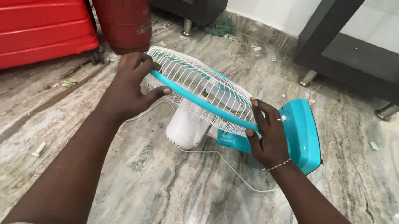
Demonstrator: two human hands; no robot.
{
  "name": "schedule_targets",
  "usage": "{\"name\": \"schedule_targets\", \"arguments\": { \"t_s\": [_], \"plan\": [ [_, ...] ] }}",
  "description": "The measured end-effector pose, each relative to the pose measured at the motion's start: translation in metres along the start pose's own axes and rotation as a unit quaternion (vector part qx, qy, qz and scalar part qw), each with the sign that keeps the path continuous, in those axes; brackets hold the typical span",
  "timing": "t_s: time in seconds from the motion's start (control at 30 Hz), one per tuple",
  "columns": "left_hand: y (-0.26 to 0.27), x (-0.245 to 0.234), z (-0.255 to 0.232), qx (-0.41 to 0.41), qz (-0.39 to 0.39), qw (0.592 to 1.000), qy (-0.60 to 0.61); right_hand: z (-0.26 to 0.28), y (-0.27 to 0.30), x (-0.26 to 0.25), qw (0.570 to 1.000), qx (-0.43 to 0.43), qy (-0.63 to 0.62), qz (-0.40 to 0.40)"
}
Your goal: The person assembles a small electric fan by attaching the front and rear wire cages to the fan body. They handle the cages and fan blades, aligning and securing the parts together.
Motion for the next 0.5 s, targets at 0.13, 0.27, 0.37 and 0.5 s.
{"name": "schedule_targets", "arguments": {
  "t_s": [0.13,0.27,0.37,0.5],
  "plan": [
    [0.003,0.004,0.003,-0.036,-0.005,0.999,0.013,-0.001,-0.002,0.002,1.0,0.013,0.006,0.005],
    [0.003,0.007,0.008,-0.035,0.001,0.999,0.006,0.005,-0.008,0.0,1.0,-0.004,0.02,-0.002],
    [0.004,0.008,0.013,-0.042,0.002,0.999,0.01,0.016,-0.015,-0.004,0.996,-0.038,0.064,-0.04],
    [0.006,0.009,0.018,-0.041,0.002,0.999,0.009,0.027,-0.022,-0.002,0.999,-0.005,0.005,-0.049]
  ]
}}
Point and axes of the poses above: each hand's wrist, its own y-axis away from the middle knuckle, its own x-axis out of the palm, z = x × y, the point moved 3 cm from there along -y, towards the middle knuckle, and after that the axes turned 12 degrees about -z, right-handed, at the moved point
